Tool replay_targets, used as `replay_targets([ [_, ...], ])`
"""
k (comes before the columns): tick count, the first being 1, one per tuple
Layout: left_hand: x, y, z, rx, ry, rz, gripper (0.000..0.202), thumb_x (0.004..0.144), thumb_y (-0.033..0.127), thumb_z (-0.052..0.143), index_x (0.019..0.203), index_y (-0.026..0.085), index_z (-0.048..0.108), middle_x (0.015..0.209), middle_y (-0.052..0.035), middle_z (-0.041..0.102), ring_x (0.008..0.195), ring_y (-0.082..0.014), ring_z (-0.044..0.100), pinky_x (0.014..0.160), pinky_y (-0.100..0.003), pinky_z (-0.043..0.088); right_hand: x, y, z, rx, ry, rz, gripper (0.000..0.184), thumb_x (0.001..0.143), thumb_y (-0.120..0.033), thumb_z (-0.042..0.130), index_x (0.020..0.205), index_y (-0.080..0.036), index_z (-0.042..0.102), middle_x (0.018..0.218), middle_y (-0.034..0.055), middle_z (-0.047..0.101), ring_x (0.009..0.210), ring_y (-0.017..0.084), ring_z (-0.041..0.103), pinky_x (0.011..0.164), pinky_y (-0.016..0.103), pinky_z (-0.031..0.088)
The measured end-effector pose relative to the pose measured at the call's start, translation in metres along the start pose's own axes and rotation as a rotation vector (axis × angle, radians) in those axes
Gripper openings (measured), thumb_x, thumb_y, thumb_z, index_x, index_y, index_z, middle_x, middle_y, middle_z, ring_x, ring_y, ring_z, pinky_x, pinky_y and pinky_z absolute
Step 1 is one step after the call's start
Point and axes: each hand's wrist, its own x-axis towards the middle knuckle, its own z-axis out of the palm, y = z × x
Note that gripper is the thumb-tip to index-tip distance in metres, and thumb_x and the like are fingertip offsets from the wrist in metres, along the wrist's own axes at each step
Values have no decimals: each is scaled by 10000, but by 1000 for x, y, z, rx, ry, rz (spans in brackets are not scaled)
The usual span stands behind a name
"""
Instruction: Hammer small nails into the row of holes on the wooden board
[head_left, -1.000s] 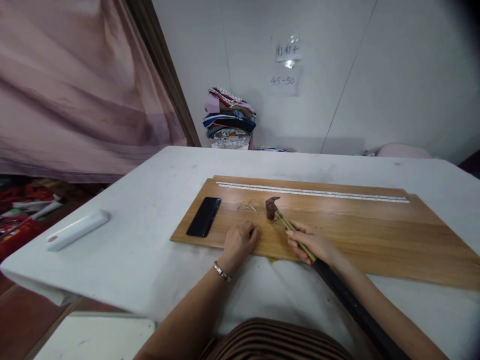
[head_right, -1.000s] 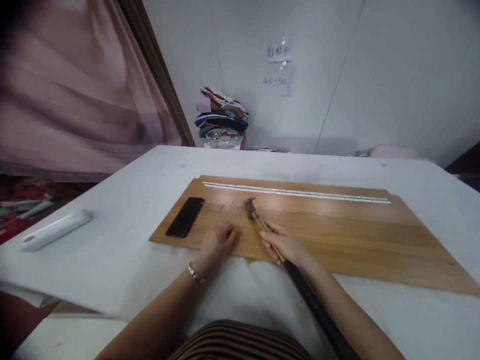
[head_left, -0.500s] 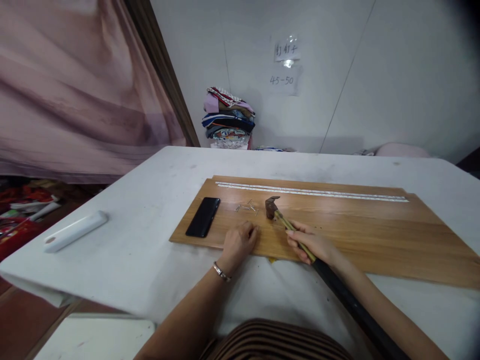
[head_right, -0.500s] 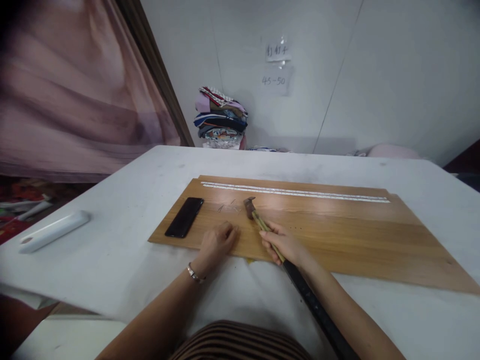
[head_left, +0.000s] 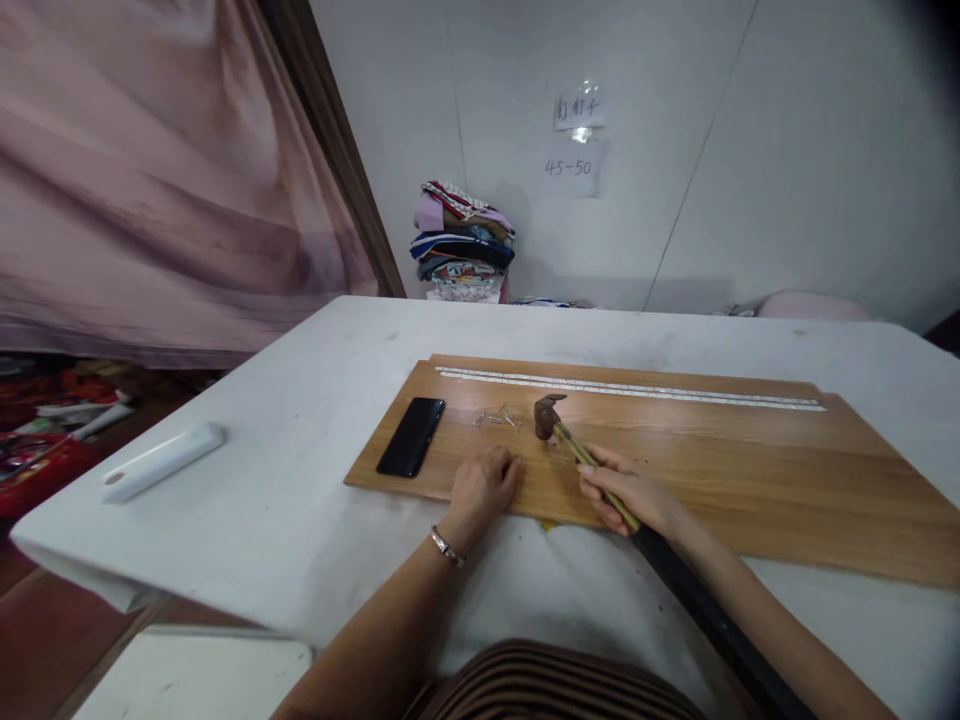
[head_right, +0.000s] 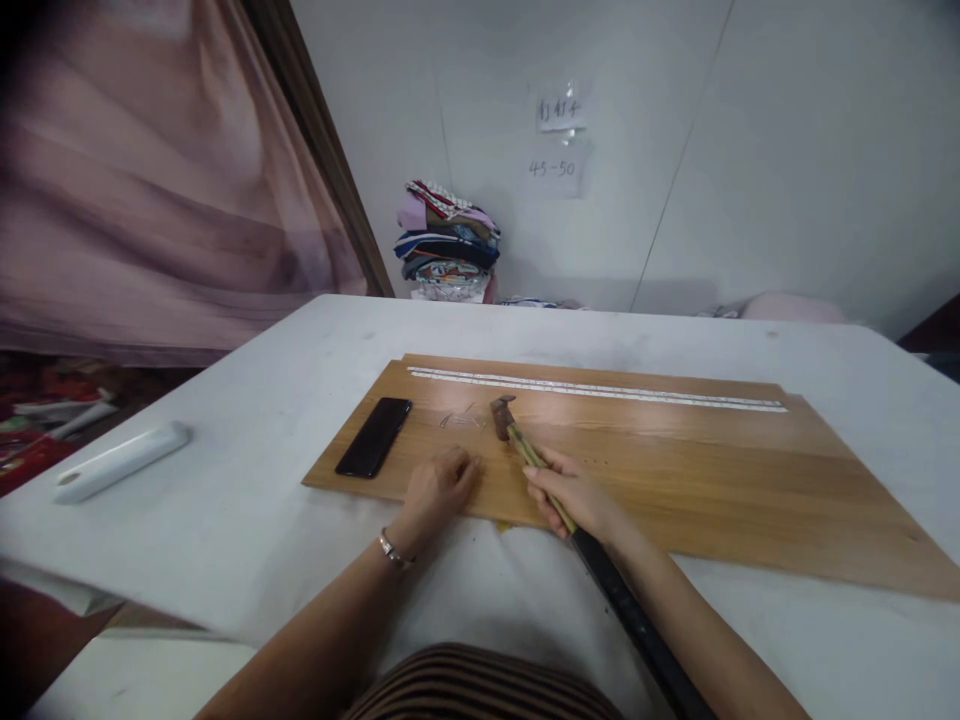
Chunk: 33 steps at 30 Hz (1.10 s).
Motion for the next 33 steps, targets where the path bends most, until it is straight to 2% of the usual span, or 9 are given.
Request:
replay_targets([
  [3, 0, 0, 1, 7, 7, 3, 309, 922, 327, 399, 675, 202, 537, 743, -28, 611, 730, -148, 545, 640, -264, 322, 3, 5, -1, 9, -12, 0, 364, 787, -462, 617, 1020, -207, 498, 589, -96, 462, 298, 29, 378, 263, 138, 319],
  [8, -1, -1, 3, 18, 21, 8, 317, 927, 338, 394, 664, 205, 511, 741, -20, 613, 710, -145, 545, 617, -257, 306, 6, 7, 0, -10, -1, 9, 332, 775, -476, 614, 919, -198, 503, 575, -97, 465, 289, 23, 372, 261, 138, 312],
  [18, -1, -3, 5, 17, 46, 26, 310, 925, 320, 401, 649, 201, 480, 734, -19, 600, 716, -146, 542, 624, -259, 305, 4, 7, -2, 20, -6, -40, 363, 804, -457, 606, 1046, -208, 502, 591, -97, 468, 295, 26, 380, 265, 138, 319],
  [26, -1, -1, 1, 10, 38, 22, 313, 924, 319, 412, 647, 198, 491, 727, -17, 599, 695, -138, 531, 608, -262, 290, 6, 6, 2, -18, 5, 1, 363, 767, -501, 619, 920, -196, 496, 568, -100, 457, 292, 26, 370, 261, 136, 302],
  [33, -1, -2, 3, 3, 41, 32, 303, 919, 318, 422, 651, 198, 499, 721, -9, 589, 680, -132, 517, 599, -259, 287, 3, 6, -2, 29, -31, -32, 368, 797, -453, 616, 1038, -201, 499, 589, -99, 456, 293, 23, 376, 261, 132, 323],
])
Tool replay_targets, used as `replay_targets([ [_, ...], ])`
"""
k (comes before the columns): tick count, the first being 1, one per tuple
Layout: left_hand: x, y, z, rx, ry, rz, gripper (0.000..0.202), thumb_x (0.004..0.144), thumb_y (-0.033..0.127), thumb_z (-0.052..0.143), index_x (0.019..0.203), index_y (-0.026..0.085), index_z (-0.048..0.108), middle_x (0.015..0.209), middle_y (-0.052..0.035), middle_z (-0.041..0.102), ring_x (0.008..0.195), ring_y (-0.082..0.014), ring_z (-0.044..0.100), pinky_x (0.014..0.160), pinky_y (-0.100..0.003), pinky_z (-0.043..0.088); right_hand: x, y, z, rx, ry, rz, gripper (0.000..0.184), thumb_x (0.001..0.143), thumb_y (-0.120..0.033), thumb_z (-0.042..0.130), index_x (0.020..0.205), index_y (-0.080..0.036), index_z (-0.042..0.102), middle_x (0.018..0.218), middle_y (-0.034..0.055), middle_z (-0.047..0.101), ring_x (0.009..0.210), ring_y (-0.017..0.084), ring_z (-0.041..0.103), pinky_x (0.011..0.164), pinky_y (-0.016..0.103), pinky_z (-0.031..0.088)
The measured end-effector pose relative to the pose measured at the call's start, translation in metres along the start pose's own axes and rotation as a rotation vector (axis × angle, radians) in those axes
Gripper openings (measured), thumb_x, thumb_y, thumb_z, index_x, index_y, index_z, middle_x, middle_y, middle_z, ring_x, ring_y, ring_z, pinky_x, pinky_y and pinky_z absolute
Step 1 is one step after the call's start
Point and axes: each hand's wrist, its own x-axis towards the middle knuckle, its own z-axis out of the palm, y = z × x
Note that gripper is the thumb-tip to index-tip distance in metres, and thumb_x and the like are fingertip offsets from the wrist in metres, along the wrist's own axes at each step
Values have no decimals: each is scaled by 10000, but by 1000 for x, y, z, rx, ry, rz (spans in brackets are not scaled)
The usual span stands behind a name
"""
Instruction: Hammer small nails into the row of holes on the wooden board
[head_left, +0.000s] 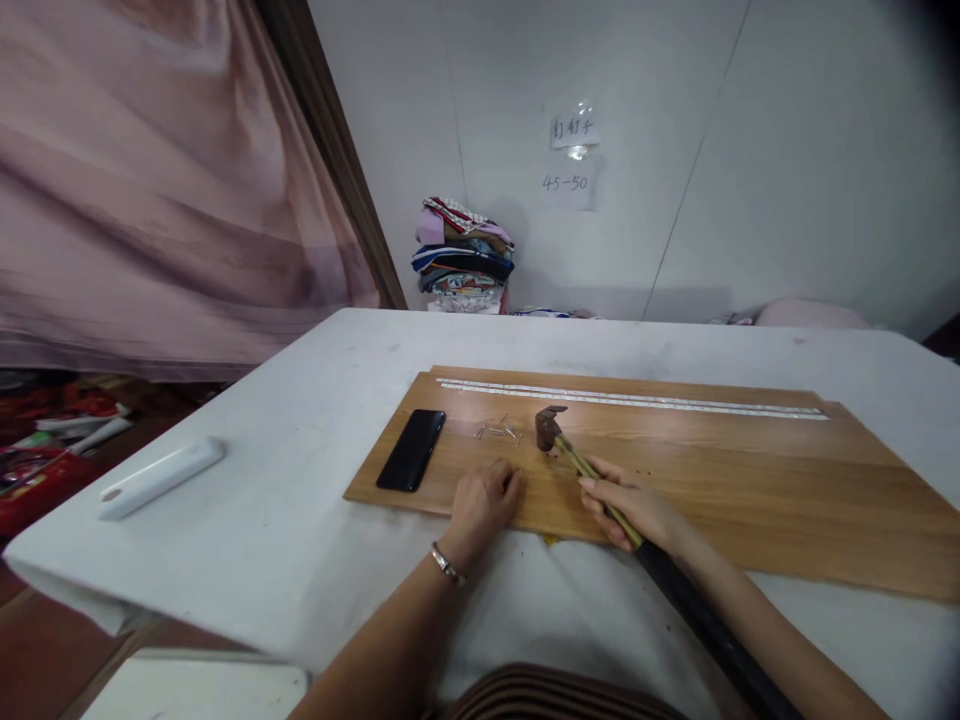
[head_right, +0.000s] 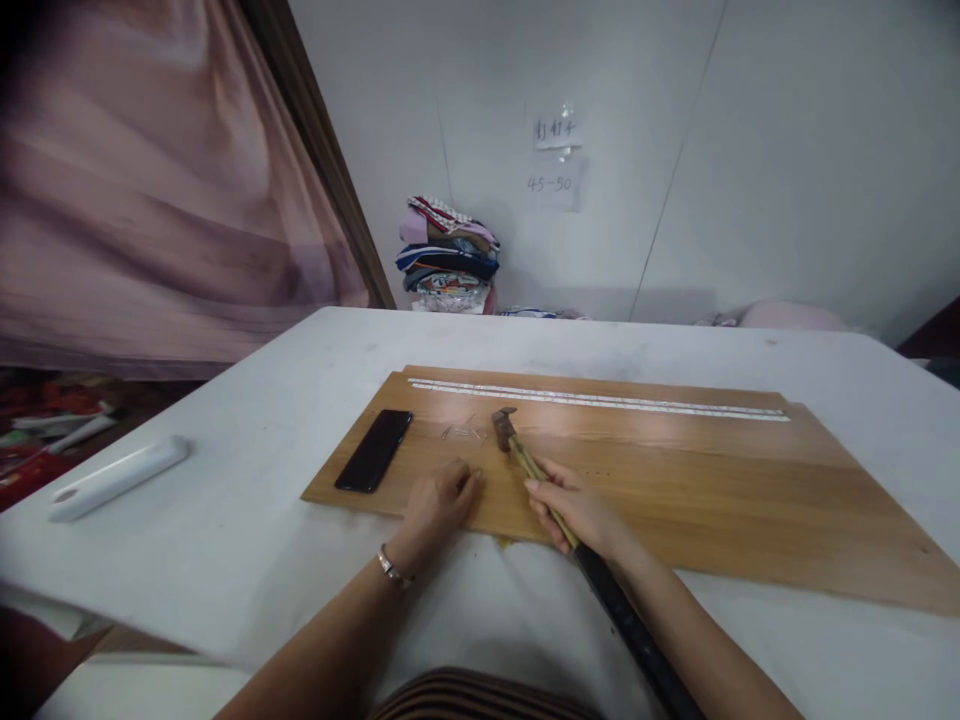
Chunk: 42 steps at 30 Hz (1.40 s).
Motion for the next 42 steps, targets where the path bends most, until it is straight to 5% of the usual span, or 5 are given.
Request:
replay_targets([
  [10, 0, 1, -1, 5, -9, -10, 307, 923, 323, 407, 667, 199, 521, 726, -11, 596, 699, -135, 523, 613, -259, 291, 4, 3, 0, -24, 17, 33, 324, 788, -460, 620, 935, -194, 507, 577, -95, 458, 298, 21, 371, 260, 135, 316],
  [19, 1, 2, -2, 17, -25, -25, 299, 913, 315, 421, 655, 201, 521, 712, -13, 592, 688, -137, 529, 614, -259, 297, -1, -6, 1, 6, 35, 31, 393, 778, -446, 625, 1057, -199, 500, 586, -97, 464, 298, 25, 373, 263, 140, 309],
  [28, 1, 4, -3, 13, -16, -15, 312, 920, 320, 412, 645, 199, 497, 713, -10, 593, 683, -131, 527, 615, -256, 299, 2, 0, 0, -23, 22, 32, 313, 782, -464, 612, 896, -197, 496, 585, -95, 466, 293, 22, 378, 262, 141, 308],
  [42, 1, 2, -2, 18, -25, -20, 315, 922, 334, 406, 656, 200, 507, 733, -18, 601, 690, -136, 529, 610, -255, 302, -2, -9, 2, -33, 35, 61, 356, 773, -449, 616, 990, -198, 487, 580, -100, 458, 300, 24, 373, 262, 135, 310],
])
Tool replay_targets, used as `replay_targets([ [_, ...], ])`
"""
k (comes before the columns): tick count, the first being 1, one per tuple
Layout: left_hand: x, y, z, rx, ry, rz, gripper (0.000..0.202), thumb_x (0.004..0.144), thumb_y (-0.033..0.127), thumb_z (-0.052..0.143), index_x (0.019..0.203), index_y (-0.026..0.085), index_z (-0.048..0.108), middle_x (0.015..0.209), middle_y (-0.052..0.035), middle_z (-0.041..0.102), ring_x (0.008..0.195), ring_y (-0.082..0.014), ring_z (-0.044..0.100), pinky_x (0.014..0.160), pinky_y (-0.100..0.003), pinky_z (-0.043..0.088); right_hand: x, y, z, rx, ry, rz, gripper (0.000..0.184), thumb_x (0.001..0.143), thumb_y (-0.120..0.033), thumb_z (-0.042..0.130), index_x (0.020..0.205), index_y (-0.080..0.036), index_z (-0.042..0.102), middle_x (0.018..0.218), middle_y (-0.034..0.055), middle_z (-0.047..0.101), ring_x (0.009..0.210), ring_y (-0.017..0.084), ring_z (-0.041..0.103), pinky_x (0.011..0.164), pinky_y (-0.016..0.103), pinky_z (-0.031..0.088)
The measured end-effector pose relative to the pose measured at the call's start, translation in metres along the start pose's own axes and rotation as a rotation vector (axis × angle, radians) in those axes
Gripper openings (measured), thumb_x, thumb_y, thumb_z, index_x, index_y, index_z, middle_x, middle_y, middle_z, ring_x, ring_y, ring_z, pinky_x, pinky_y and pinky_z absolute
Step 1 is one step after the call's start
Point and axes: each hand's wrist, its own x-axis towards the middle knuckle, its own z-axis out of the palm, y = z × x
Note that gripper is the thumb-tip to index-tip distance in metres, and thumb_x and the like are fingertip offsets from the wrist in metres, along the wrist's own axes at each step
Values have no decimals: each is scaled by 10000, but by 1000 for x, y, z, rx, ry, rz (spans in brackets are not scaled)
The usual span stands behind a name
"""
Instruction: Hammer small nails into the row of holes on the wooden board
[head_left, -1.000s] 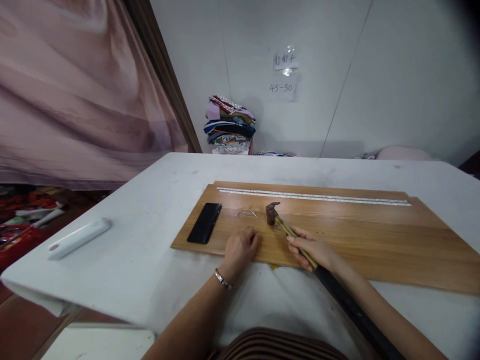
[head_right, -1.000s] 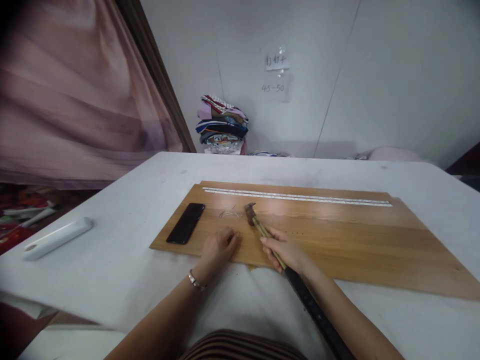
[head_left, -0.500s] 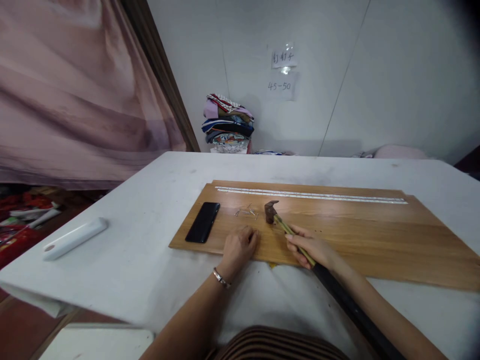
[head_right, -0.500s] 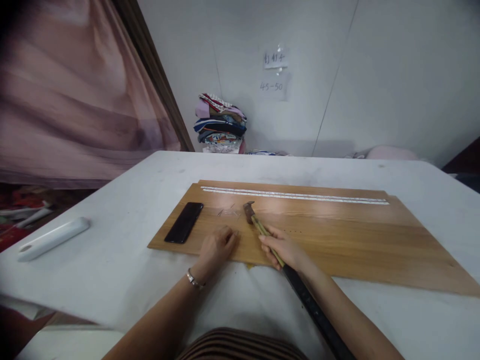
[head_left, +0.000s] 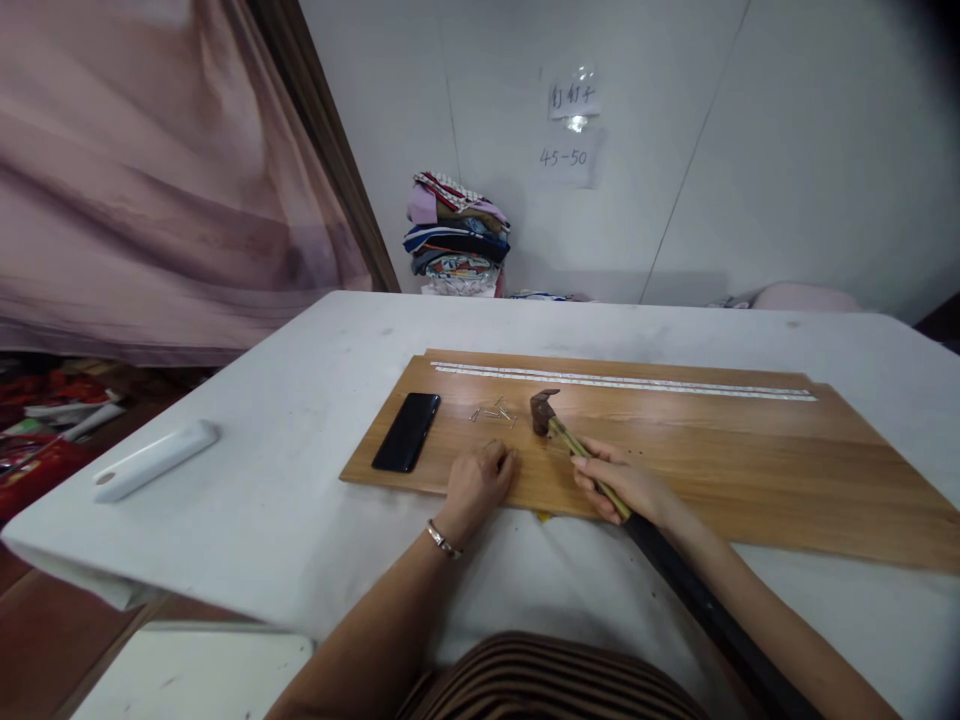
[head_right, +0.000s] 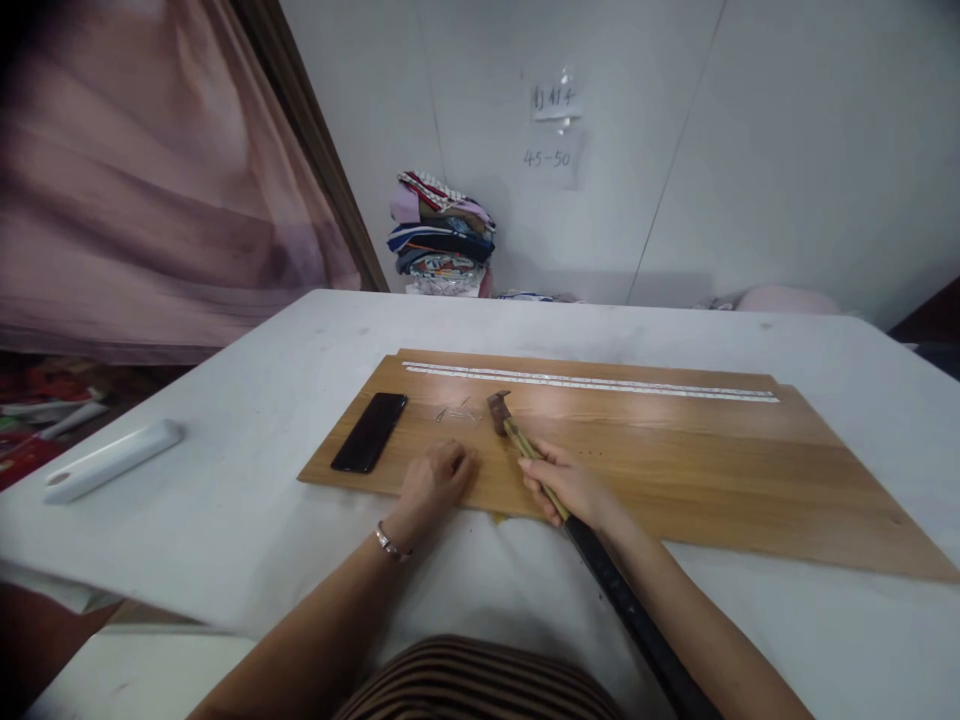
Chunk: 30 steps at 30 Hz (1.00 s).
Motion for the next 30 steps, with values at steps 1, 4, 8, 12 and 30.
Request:
replay_targets([
  [1, 0, 0, 0, 1, -5, -2, 317, 923, 337, 403, 659, 200, 510, 730, -19, 599, 694, -137, 531, 617, -256, 307, 1, 0, 0, 1, 3, 5, 370, 768, -447, 619, 1008, -199, 486, 576, -102, 455, 298, 25, 371, 260, 134, 308],
  [4, 0, 0, 0, 3, -11, 0, 319, 926, 339, 393, 667, 201, 518, 726, -22, 595, 709, -142, 536, 633, -259, 318, 2, 1, 1, 1, 17, 15, 400, 760, -449, 625, 1040, -201, 482, 563, -105, 450, 296, 32, 374, 256, 138, 307],
  [8, 0, 0, 1, -8, 7, 4, 303, 924, 327, 400, 678, 202, 524, 745, -22, 602, 743, -146, 542, 659, -263, 331, 1, 0, 1, 16, 18, 13, 387, 750, -460, 633, 1000, -201, 493, 563, -104, 452, 293, 29, 378, 257, 138, 304],
  [12, 0, -1, 1, -26, 11, 5, 300, 920, 326, 410, 671, 199, 518, 740, -23, 597, 725, -144, 535, 646, -260, 327, -1, -2, 1, 19, 11, -10, 379, 756, -462, 632, 993, -200, 496, 580, -102, 465, 292, 25, 381, 262, 139, 311],
  [30, -1, -1, 0, -17, 8, 1, 313, 924, 342, 395, 668, 202, 510, 736, -19, 594, 729, -143, 536, 653, -263, 327, 1, 3, 0, 8, 2, -11, 353, 765, -477, 625, 936, -201, 484, 586, -98, 475, 292, 23, 387, 258, 136, 302],
])
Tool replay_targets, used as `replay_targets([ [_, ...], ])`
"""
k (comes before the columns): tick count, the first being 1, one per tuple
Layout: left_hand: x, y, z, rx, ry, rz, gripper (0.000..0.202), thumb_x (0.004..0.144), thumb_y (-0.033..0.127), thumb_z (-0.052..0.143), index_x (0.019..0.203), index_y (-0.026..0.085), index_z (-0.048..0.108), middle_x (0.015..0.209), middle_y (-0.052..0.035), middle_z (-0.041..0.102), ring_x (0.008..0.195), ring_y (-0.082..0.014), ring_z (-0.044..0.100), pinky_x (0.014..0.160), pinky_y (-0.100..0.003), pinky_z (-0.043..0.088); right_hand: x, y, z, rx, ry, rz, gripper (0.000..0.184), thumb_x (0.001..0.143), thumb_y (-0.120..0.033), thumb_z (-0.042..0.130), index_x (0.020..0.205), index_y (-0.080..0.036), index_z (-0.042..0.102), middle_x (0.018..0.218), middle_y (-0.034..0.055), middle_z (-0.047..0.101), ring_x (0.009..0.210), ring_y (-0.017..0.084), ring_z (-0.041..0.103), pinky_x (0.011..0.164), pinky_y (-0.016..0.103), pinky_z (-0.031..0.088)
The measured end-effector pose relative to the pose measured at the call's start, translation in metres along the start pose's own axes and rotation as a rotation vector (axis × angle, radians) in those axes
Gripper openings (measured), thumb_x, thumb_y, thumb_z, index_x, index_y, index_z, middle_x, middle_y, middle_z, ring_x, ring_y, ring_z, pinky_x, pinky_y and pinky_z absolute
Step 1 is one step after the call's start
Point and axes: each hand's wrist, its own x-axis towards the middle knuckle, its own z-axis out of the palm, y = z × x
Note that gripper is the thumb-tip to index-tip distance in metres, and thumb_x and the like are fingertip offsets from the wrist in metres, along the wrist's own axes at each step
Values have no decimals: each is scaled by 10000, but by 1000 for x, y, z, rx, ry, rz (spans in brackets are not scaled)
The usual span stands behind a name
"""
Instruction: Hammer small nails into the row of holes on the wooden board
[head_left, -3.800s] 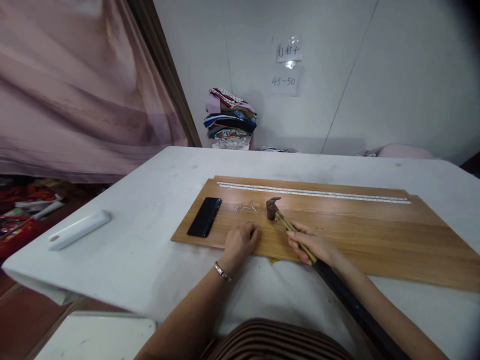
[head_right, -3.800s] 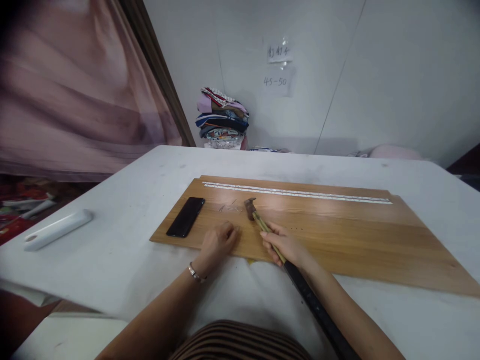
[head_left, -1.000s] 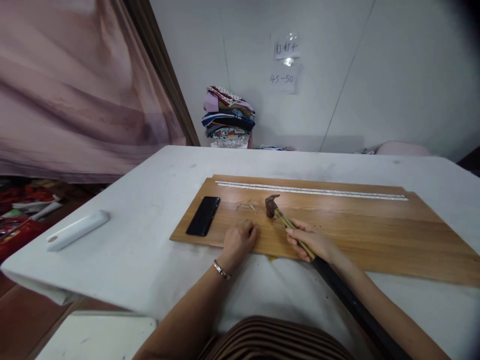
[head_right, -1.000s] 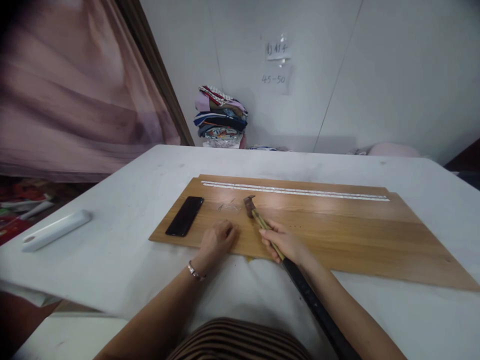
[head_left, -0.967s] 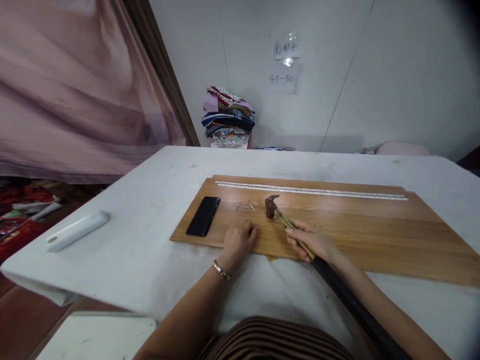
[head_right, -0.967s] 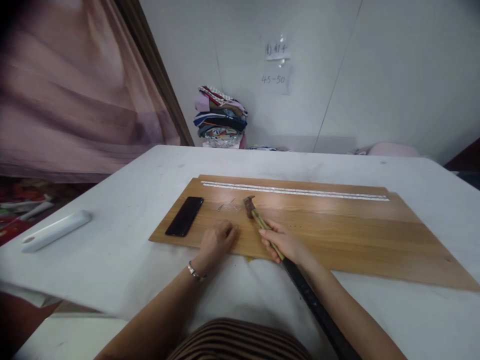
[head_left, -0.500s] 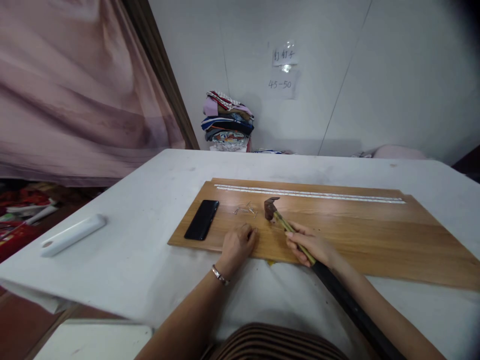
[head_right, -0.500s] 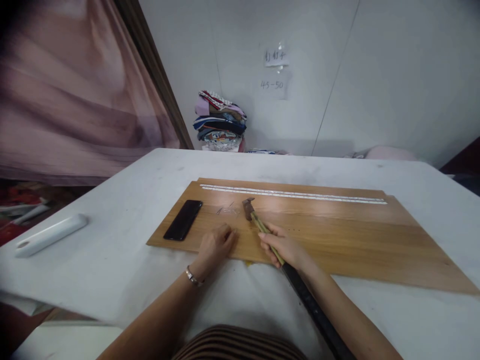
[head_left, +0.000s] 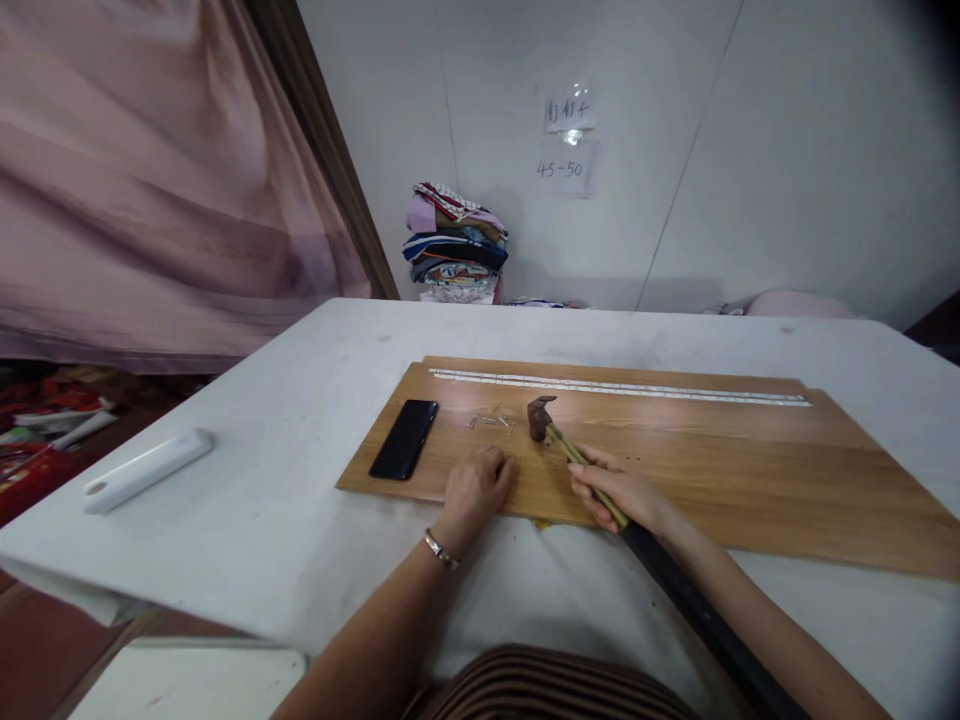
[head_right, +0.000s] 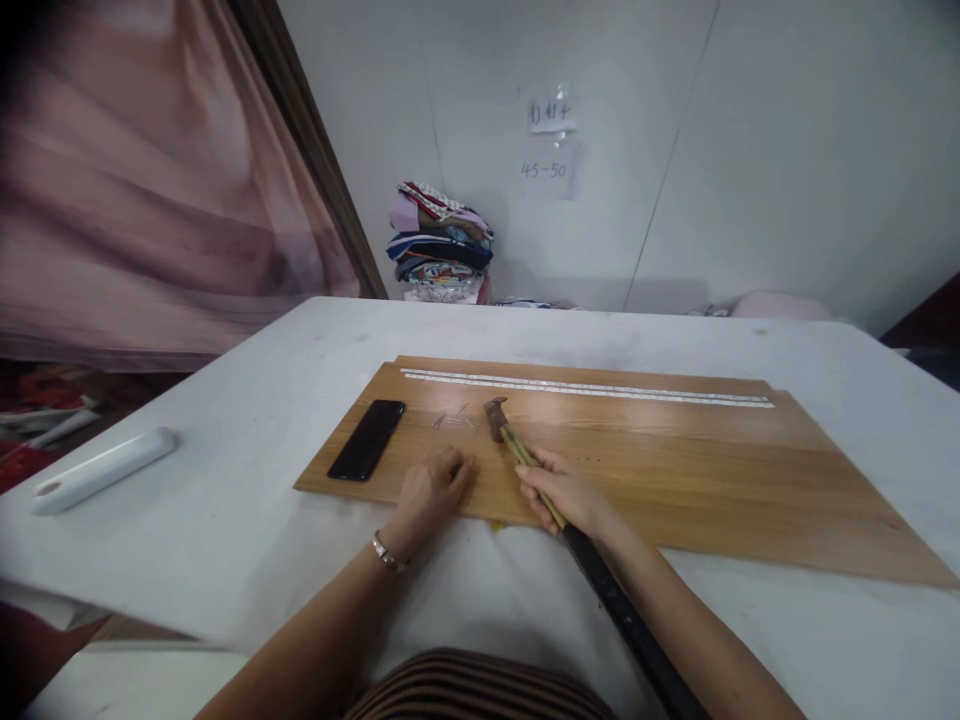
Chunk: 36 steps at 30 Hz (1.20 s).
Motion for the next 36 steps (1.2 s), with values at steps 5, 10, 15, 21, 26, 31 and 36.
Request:
replay_targets([
  [5, 0, -1, 1, -1, 1, 4, 300, 918, 331, 411, 671, 202, 521, 729, -21, 599, 735, -149, 541, 656, -267, 328, -1, -2, 0, 9, -8, -5, 367, 765, -475, 627, 972, -200, 498, 578, -100, 467, 296, 24, 386, 261, 137, 299],
  [10, 0, -1, 3, 10, 35, 13, 310, 923, 341, 408, 661, 203, 503, 720, -18, 592, 725, -146, 543, 640, -262, 320, 1, -1, 1, 13, 12, 34, 411, 735, -480, 647, 987, -206, 474, 563, -108, 466, 292, 29, 380, 254, 137, 303],
  [15, 0, 0, 1, 1, 2, 5, 311, 921, 342, 410, 665, 203, 518, 747, -24, 606, 728, -144, 544, 638, -260, 321, 1, -1, 2, -16, 5, 18, 383, 744, -480, 633, 955, -198, 481, 562, -105, 462, 297, 28, 386, 258, 135, 309],
  [21, 0, 1, -1, 21, -12, -7, 309, 924, 330, 401, 667, 204, 519, 743, -25, 605, 724, -146, 547, 636, -260, 317, -2, -1, 2, -1, 0, 0, 393, 765, -468, 623, 1026, -202, 498, 577, -98, 464, 297, 28, 387, 261, 136, 321],
  [26, 0, 1, 0, 16, -1, -8, 303, 924, 329, 405, 673, 206, 523, 732, -23, 599, 724, -147, 548, 633, -258, 316, -2, 1, 1, 2, 6, -6, 359, 773, -464, 620, 986, -201, 499, 589, -90, 466, 306, 27, 383, 262, 135, 321],
  [31, 0, 2, 0, 28, -4, -14, 315, 928, 344, 399, 675, 204, 525, 743, -26, 605, 723, -146, 545, 633, -261, 315, 1, 2, 1, -7, 0, 1, 320, 772, -457, 617, 908, -200, 485, 571, -95, 460, 298, 25, 377, 257, 132, 312],
  [36, -1, 2, -1, 16, -4, -6, 313, 927, 339, 397, 671, 204, 514, 742, -22, 606, 713, -144, 543, 629, -261, 309, 1, 2, 0, 5, -14, 2, 304, 784, -451, 610, 904, -202, 483, 567, -99, 458, 298, 27, 382, 259, 134, 312],
])
